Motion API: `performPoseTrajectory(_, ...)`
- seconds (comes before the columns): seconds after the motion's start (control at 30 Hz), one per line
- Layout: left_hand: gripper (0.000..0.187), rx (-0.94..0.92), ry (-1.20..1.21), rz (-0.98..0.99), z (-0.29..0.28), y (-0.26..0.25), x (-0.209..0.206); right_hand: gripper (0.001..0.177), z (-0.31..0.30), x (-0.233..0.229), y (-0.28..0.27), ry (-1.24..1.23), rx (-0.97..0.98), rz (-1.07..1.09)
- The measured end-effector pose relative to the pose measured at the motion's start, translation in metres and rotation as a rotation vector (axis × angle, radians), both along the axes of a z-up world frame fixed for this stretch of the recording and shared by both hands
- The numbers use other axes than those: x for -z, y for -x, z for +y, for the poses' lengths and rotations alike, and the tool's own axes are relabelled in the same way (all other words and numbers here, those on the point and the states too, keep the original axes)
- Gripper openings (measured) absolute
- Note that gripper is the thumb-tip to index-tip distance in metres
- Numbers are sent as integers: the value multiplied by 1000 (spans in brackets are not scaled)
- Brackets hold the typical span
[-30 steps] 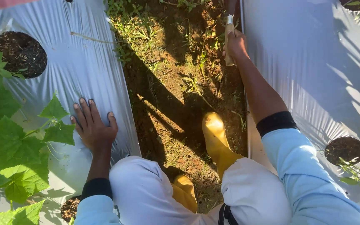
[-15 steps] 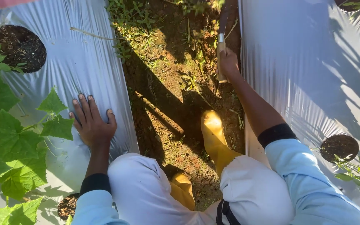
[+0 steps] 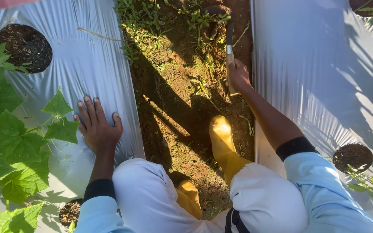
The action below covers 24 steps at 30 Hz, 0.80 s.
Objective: The person uses a small hand hoe to remove weeds from the soil path between two raised garden beds covered in white plastic sheeting. They repeatedly strike the ground to loosen the soil and pull out unwanted plants.
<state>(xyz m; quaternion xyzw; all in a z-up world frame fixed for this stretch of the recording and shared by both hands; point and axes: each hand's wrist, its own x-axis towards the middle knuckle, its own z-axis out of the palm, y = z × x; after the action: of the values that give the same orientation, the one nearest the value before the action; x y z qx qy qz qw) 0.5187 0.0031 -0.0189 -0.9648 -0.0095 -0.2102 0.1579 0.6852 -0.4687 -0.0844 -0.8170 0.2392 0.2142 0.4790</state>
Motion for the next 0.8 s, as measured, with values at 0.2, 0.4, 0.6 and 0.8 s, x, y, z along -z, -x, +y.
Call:
performPoseTrajectory(0.2, 63, -27, 82, 144, -10, 1, -22, 44, 3, 16, -67, -121, 238, 24)
performPoseTrajectory(0.4, 62, -20, 136, 153, -10, -1, -22, 55, 25, 39, -96, 11, 172, 78)
performPoseTrajectory(0.6, 62, -12, 152, 161, -9, 0, -22, 53, 12, 19, -45, 80, 5, 2)
performPoseTrajectory(0.8, 63, -13, 154, 162, -9, -1, -22, 54, 17, 48, -127, -64, 285, -17)
